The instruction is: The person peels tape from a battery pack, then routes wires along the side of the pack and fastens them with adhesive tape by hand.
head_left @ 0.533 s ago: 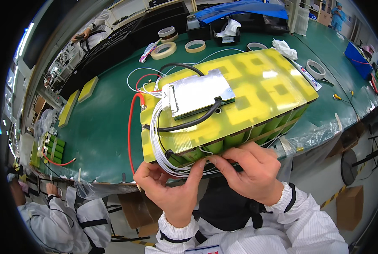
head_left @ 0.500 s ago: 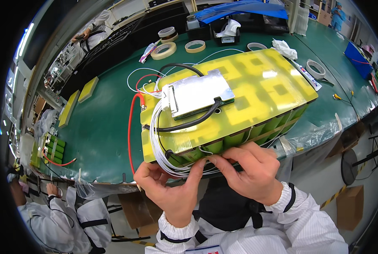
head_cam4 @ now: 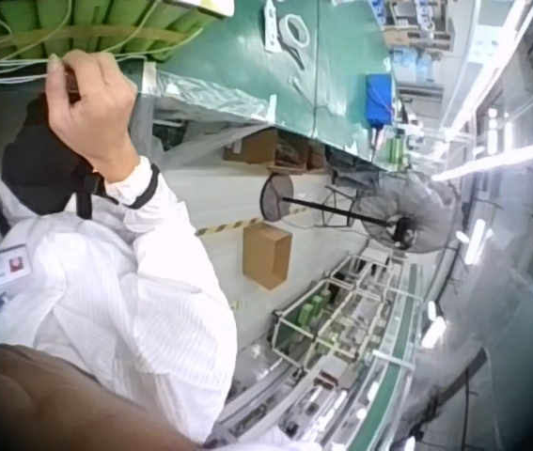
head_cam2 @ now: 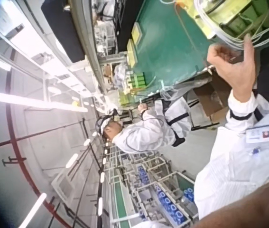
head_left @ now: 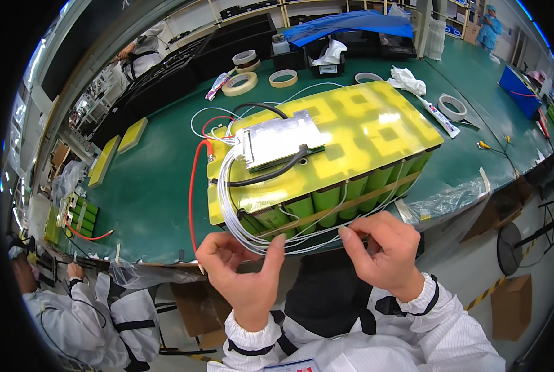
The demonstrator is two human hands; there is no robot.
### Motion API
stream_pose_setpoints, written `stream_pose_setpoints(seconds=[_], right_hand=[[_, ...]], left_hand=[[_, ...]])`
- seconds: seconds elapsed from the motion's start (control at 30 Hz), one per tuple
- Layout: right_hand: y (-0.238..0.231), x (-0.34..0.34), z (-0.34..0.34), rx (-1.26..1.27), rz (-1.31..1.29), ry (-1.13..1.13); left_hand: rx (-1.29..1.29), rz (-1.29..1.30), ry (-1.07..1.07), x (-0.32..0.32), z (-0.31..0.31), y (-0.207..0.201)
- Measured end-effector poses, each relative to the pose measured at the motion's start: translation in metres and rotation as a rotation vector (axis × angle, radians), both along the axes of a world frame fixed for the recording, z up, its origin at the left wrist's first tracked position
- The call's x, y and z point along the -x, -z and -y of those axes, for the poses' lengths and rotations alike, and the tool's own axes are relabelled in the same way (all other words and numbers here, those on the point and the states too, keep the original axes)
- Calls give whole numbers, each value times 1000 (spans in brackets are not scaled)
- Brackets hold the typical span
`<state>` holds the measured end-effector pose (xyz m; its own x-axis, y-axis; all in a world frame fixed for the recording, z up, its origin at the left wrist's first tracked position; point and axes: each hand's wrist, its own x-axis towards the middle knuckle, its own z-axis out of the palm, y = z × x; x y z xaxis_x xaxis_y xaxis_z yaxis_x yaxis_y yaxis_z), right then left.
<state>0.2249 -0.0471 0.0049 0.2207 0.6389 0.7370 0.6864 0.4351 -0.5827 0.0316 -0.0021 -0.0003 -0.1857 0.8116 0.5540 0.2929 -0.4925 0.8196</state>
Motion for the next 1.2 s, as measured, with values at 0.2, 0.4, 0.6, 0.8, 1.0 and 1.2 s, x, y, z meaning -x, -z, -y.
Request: stream_pose_setpoints(seconds=[0.2,0.4,0.6,0.8,1.0,1.2], right_hand=[[-19,-2,-2,30,37,12],[-25,-30,-15,-221,411,-55],[-40,-37,-25,-128,793,-35],[-53,-37,-27,-57,912,-138],[-67,-42,-30,-72,1009,-170],[-78,-45,-34,-23,1076,-270]], left_hand=[[47,-13,-40,1,12,3],[126,154,185,4,26,4],[224,161,138,8,29,3],[192,37,100,-9,23,1],[198,134,165,-11,28,-3],[290,237,226,-11,30,-5]])
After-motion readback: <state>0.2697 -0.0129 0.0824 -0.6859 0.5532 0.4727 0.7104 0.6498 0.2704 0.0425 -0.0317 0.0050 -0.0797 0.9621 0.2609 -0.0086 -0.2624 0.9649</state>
